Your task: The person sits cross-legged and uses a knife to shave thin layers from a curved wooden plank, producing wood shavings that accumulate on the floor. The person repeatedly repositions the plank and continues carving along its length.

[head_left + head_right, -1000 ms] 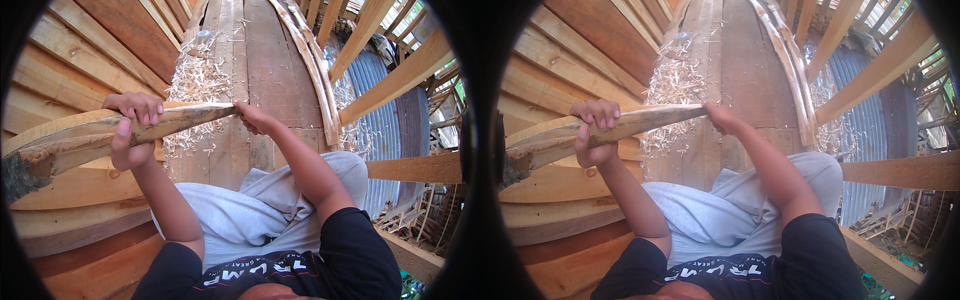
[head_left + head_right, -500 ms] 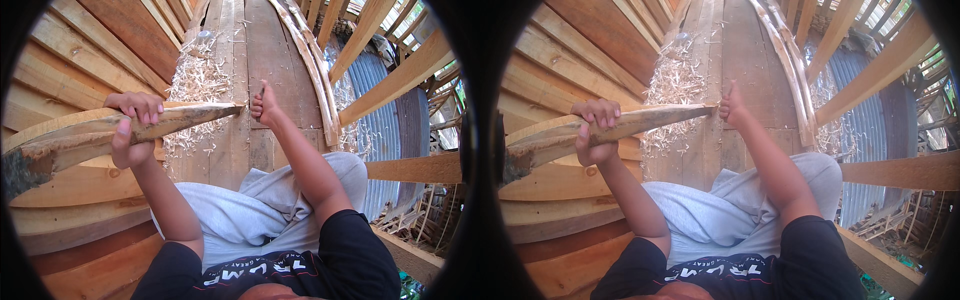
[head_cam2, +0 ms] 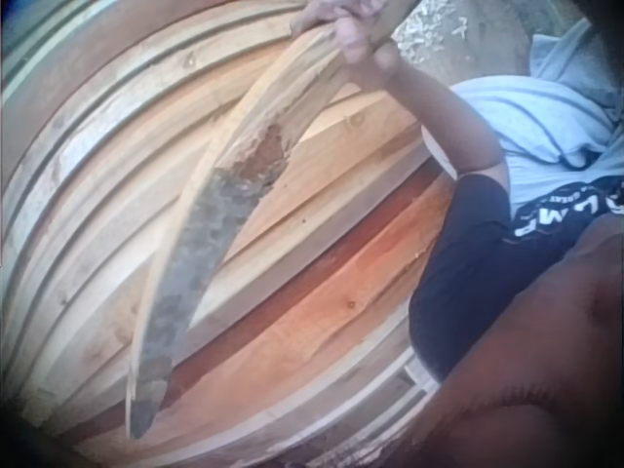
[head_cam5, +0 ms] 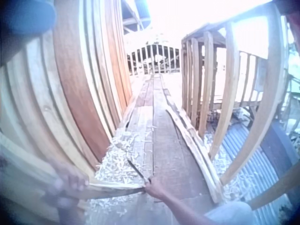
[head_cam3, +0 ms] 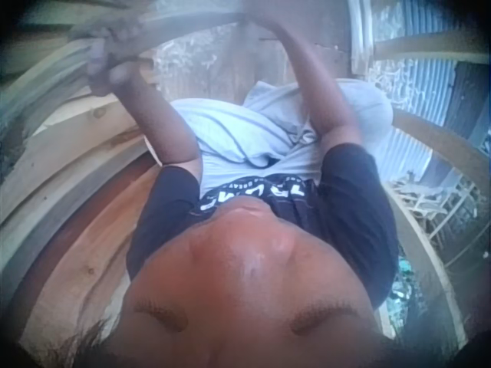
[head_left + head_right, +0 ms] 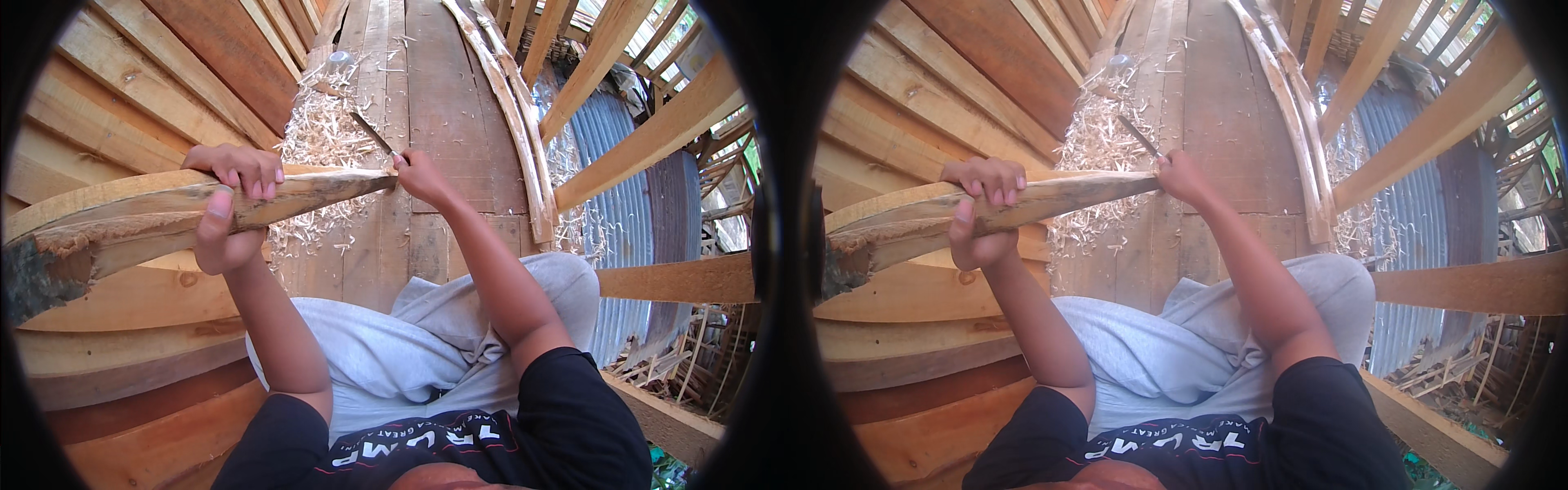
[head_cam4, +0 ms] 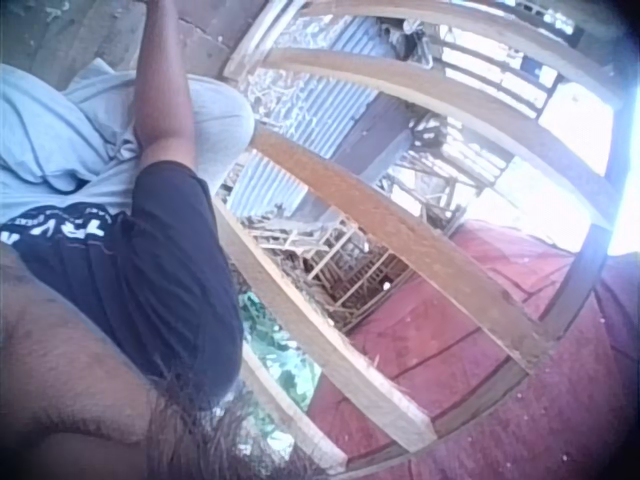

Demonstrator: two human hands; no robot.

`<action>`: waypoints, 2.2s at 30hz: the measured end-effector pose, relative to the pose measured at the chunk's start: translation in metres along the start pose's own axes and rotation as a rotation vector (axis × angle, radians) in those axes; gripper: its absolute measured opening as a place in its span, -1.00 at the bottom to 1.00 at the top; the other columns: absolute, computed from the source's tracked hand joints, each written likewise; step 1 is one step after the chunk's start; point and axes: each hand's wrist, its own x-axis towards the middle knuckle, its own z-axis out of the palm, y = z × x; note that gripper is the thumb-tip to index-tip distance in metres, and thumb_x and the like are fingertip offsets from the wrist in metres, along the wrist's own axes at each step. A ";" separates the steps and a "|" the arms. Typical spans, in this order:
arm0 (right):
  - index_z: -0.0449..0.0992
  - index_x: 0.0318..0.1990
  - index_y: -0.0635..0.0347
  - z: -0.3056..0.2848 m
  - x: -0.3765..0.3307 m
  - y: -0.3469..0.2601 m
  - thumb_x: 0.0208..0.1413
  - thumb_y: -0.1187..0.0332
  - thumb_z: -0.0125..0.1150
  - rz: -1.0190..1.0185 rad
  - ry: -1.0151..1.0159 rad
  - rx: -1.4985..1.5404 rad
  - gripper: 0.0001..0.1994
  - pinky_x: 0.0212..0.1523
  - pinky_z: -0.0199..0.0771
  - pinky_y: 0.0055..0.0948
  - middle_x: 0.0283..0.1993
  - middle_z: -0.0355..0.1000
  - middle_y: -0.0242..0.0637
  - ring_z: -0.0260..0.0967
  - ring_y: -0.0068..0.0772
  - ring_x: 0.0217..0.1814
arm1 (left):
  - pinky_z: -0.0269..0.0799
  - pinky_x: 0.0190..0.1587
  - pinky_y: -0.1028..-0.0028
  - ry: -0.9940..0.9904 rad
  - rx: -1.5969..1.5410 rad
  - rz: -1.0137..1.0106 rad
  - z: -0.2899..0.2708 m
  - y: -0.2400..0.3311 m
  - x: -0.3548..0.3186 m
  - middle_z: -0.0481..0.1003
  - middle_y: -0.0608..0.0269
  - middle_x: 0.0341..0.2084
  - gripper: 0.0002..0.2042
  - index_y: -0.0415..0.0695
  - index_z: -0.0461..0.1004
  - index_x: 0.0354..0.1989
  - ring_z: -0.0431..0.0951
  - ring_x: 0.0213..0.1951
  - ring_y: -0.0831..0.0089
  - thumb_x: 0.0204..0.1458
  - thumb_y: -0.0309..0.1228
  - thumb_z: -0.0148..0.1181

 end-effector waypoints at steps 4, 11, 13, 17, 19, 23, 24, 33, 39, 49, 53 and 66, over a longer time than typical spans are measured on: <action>0.53 -0.17 0.39 -0.003 0.009 0.024 0.20 0.16 -0.03 0.161 -0.019 0.023 -0.61 -0.25 0.33 -0.24 -0.36 0.45 -0.08 0.41 -0.20 -0.29 | 0.30 -0.23 0.24 -0.026 0.001 0.005 0.003 -0.002 0.002 0.23 0.13 -0.57 -0.76 -0.18 0.17 -0.33 0.31 -0.48 0.34 -0.11 -0.35 0.03; 0.52 -0.45 0.24 -0.007 -0.008 -0.006 0.11 -0.14 0.08 0.230 -0.146 0.006 -0.48 -0.69 0.06 -0.40 -0.64 0.23 -0.41 0.15 -0.56 -0.67 | 0.31 -0.24 0.25 -0.040 0.011 0.009 0.004 0.000 0.000 0.26 0.11 -0.57 -0.76 -0.19 0.17 -0.35 0.32 -0.49 0.34 -0.11 -0.36 0.04; 0.49 -0.54 0.22 -0.008 -0.010 -0.004 0.10 -0.16 0.09 0.196 -0.119 -0.029 -0.45 -0.71 0.04 -0.40 -0.66 0.21 -0.43 0.12 -0.57 -0.69 | 0.31 -0.25 0.26 -0.058 0.008 0.008 0.007 -0.001 0.001 0.26 0.12 -0.57 -0.76 -0.19 0.18 -0.35 0.32 -0.49 0.35 -0.11 -0.36 0.04; 0.58 -0.48 0.26 -0.006 -0.007 0.002 0.06 -0.15 0.10 0.236 -0.117 -0.024 -0.45 -0.54 0.25 -0.33 -0.61 0.33 -0.29 0.30 -0.43 -0.57 | 0.30 -0.25 0.27 -0.092 0.005 0.002 0.008 -0.001 0.002 0.27 0.13 -0.56 -0.77 -0.18 0.18 -0.35 0.31 -0.48 0.38 -0.11 -0.35 0.04; 0.62 -0.41 0.28 -0.006 -0.006 0.001 0.05 -0.12 0.08 0.317 -0.145 0.014 -0.46 -0.48 0.33 -0.30 -0.59 0.38 -0.25 0.36 -0.39 -0.53 | 0.29 -0.25 0.28 -0.103 0.002 0.002 0.008 -0.001 0.001 0.27 0.14 -0.56 -0.77 -0.17 0.19 -0.35 0.30 -0.48 0.39 -0.10 -0.35 0.05; 0.52 -0.38 0.25 -0.006 -0.006 0.003 0.08 -0.05 0.05 0.449 -0.212 0.169 -0.54 -0.60 0.13 -0.35 -0.63 0.23 -0.41 0.12 -0.54 -0.64 | 0.29 -0.26 0.30 -0.126 0.008 0.004 0.010 -0.002 0.002 0.28 0.14 -0.56 -0.77 -0.17 0.19 -0.35 0.30 -0.48 0.39 -0.09 -0.34 0.05; 0.50 -0.37 0.24 -0.006 -0.006 0.002 0.09 -0.03 0.04 0.476 -0.231 0.209 -0.56 -0.64 0.06 -0.38 -0.64 0.19 -0.45 0.05 -0.58 -0.67 | 0.29 -0.26 0.30 -0.125 0.007 0.003 0.010 -0.002 0.002 0.28 0.14 -0.56 -0.77 -0.17 0.19 -0.35 0.30 -0.48 0.39 -0.09 -0.34 0.05; 0.30 -0.59 -0.01 -0.007 -0.008 0.000 0.18 -0.04 -0.06 0.606 -0.368 0.472 -0.59 -0.76 -0.37 -0.51 -0.75 -0.08 -0.62 -0.31 -0.71 -0.79 | 0.27 -0.26 0.31 -0.159 0.057 -0.002 0.008 0.000 0.002 0.24 0.22 -0.57 -0.76 -0.12 0.19 -0.33 0.30 -0.49 0.41 -0.04 -0.27 0.05; 0.16 -0.64 -0.08 -0.008 -0.008 0.002 0.19 -0.08 -0.08 0.667 -0.417 0.573 -0.56 -0.75 -0.41 -0.53 -0.76 -0.11 -0.66 -0.34 -0.72 -0.79 | 0.30 -0.28 0.31 -0.167 0.039 0.005 0.007 0.002 0.003 0.26 0.18 -0.59 -0.79 -0.15 0.19 -0.37 0.30 -0.51 0.41 -0.08 -0.33 0.04; 0.15 -0.63 -0.08 -0.040 -0.002 -0.009 0.16 -0.17 -0.03 0.596 -0.435 0.857 -0.52 -0.79 -0.40 -0.54 -0.78 -0.10 -0.63 -0.33 -0.69 -0.81 | 0.29 -0.26 0.30 -0.301 0.051 -0.014 -0.002 0.007 0.005 0.24 0.23 -0.58 -0.81 -0.11 0.17 -0.38 0.30 -0.49 0.41 -0.05 -0.32 0.01; 0.17 -0.55 -0.07 -0.047 0.008 0.013 0.20 -0.19 -0.10 0.550 -0.083 1.127 -0.54 -0.76 -0.28 -0.49 -0.76 -0.10 -0.57 -0.27 -0.60 -0.80 | 0.28 -0.26 0.30 -0.247 0.040 -0.021 -0.003 0.003 0.004 0.23 0.24 -0.59 -0.81 -0.11 0.17 -0.38 0.29 -0.49 0.41 -0.05 -0.31 0.00; 0.44 -0.22 0.14 -0.002 0.030 0.029 0.28 0.13 0.09 -0.031 0.391 0.167 -0.75 -0.63 0.19 -0.37 -0.56 0.24 -0.50 0.13 -0.58 -0.66 | 0.31 -0.26 0.29 -0.102 0.017 0.021 0.000 -0.012 0.001 0.26 0.17 -0.59 -0.82 -0.18 0.22 -0.38 0.28 -0.49 0.42 -0.11 -0.39 0.02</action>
